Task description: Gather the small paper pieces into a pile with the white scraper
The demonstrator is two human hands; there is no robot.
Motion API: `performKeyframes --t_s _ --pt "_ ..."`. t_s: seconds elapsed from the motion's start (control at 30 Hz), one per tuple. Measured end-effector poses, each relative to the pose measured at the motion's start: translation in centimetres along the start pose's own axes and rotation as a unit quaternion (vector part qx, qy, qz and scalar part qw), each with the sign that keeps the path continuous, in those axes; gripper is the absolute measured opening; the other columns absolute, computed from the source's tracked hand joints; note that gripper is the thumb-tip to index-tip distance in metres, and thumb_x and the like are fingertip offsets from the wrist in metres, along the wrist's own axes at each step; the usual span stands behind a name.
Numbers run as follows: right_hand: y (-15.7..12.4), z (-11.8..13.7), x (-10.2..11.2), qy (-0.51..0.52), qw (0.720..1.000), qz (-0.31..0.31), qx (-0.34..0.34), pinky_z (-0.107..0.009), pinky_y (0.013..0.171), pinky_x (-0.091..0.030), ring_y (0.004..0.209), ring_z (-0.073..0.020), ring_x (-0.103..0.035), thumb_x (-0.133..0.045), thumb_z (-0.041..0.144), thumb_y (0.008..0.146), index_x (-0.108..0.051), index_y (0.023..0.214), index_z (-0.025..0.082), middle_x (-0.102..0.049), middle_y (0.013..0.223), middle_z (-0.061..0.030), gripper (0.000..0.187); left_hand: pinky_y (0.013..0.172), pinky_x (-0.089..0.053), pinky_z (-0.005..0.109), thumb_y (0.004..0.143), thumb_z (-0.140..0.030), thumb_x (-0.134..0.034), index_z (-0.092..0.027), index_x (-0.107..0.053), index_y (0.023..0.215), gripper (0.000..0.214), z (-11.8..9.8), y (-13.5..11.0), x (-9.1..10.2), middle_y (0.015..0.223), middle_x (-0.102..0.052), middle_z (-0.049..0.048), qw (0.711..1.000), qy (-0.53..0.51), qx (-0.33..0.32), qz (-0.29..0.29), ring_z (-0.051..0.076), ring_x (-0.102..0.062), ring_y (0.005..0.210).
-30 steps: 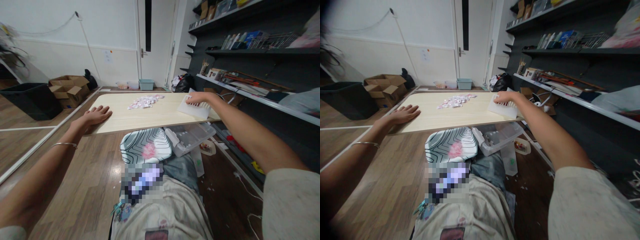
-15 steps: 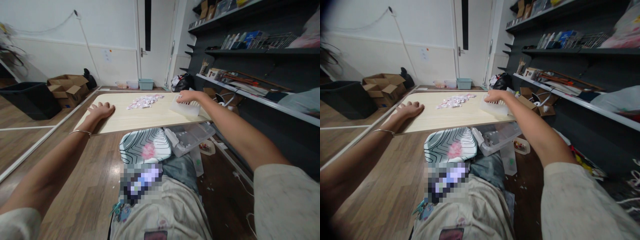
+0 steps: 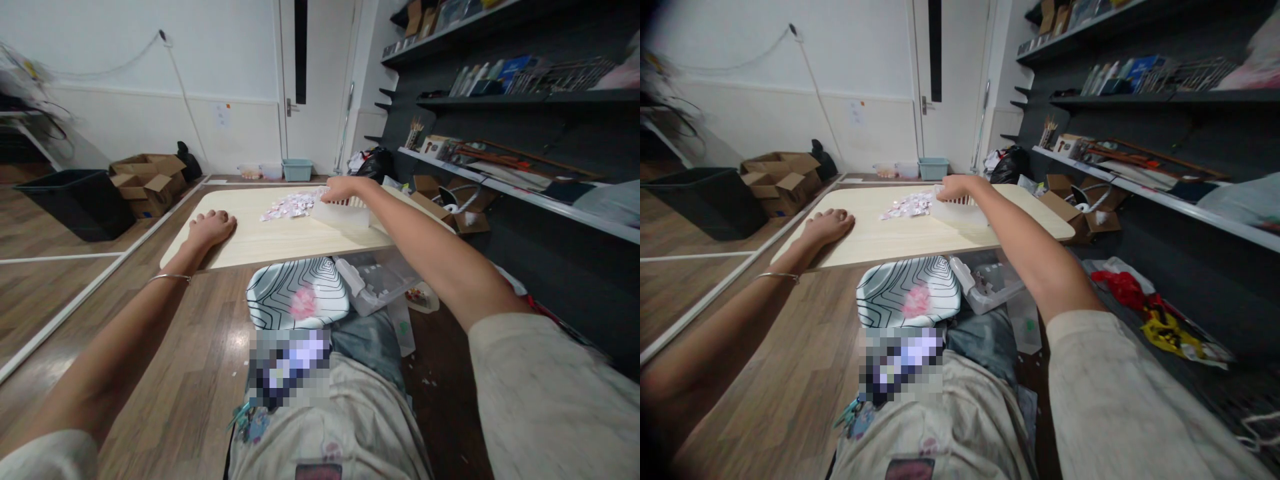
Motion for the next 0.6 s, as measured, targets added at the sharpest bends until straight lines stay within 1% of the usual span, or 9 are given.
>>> performKeyframes --t_s 0.07,0.13,0.23,0.33,0.4,0.5,0.6 --pt "1.0 1.3 0.2 0.017 1.0 0.015 -0.016 -0.04 0.087 -0.066 0.112 -0.0397 -0.092 -0.08 0.036 0.103 -0.09 0.154 0.008 -0.096 0.134 -0.0241 0.059 0.141 -0.052 0.074 0.119 -0.063 -0.035 -0.014 -0.084 0.166 0.084 -0.3 -0.6 0.2 0.181 -0.075 0.0333 1.0 0.004 -0.004 0.002 0.058 -0.066 0.166" --pt "1.7 2.4 0.2 0.024 0.999 0.015 -0.017 -0.039 0.085 -0.064 0.109 -0.0375 -0.092 -0.081 0.037 0.103 -0.091 0.152 0.011 -0.096 0.131 -0.0217 0.057 0.141 -0.052 0.072 0.119 -0.065 -0.034 -0.014 -0.085 0.164 0.084 -0.6 -1.1 0.3 0.181 -0.075 0.033 1.0 0.005 -0.005 0.006 0.057 -0.067 0.166" --pt "2.7 3.6 0.1 0.003 1.0 -0.001 0.006 -0.037 0.083 -0.063 0.11 -0.0368 -0.092 -0.082 0.04 0.105 -0.095 0.144 0.012 -0.097 0.131 -0.022 0.05 0.14 -0.053 0.073 0.119 -0.058 -0.033 -0.014 -0.084 0.166 0.082 -0.8 -1.4 0.4 0.182 -0.074 0.0328 1.0 0.008 -0.008 0.007 0.057 -0.067 0.167" --pt "2.8 4.4 -0.2 -0.03 0.999 -0.007 0.028 -0.034 0.081 -0.06 0.112 -0.0364 -0.092 -0.08 0.041 0.11 -0.096 0.138 0.011 -0.097 0.131 -0.0235 0.044 0.141 -0.052 0.073 0.119 -0.053 -0.032 -0.01 -0.082 0.169 0.083 -0.8 -1.5 0.5 0.184 -0.073 0.0336 1.0 0.012 -0.011 0.008 0.057 -0.067 0.168" --pt "2.3 4.8 -0.3 -0.046 0.998 -0.013 0.039 -0.034 0.08 -0.058 0.114 -0.0362 -0.091 -0.08 0.039 0.112 -0.096 0.141 0.009 -0.096 0.133 -0.0255 0.045 0.142 -0.052 0.071 0.119 -0.054 -0.031 -0.009 -0.082 0.171 0.085 -0.8 -1.5 0.5 0.186 -0.072 0.0337 1.0 0.013 -0.012 0.011 0.057 -0.067 0.169" --pt "0.6 5.4 -0.4 -0.061 0.996 -0.025 0.058 -0.035 0.081 -0.055 0.113 -0.0348 -0.09 -0.081 0.037 0.114 -0.095 0.146 0.005 -0.096 0.133 -0.0277 0.048 0.142 -0.052 0.07 0.119 -0.054 -0.034 -0.009 -0.082 0.17 0.083 -0.8 -1.5 0.6 0.185 -0.073 0.0334 1.0 0.012 -0.011 0.013 0.056 -0.067 0.169" --pt "-1.6 5.8 -0.4 -0.063 0.995 -0.021 0.081 -0.036 0.08 -0.051 0.102 -0.0318 -0.087 -0.082 0.036 0.114 -0.098 0.138 0.004 -0.096 0.122 -0.0256 0.043 0.142 -0.052 0.07 0.119 -0.054 -0.037 -0.012 -0.084 0.168 0.08 -0.7 -1.3 0.5 0.184 -0.075 0.0318 1.0 0.008 -0.01 0.01 0.056 -0.067 0.168"
Point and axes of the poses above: each hand's wrist, its own y-axis towards the middle knuckle, its own x-axis out of the back of the hand, z = x × y, the point moved 1 cm from there along y, towards the middle knuckle
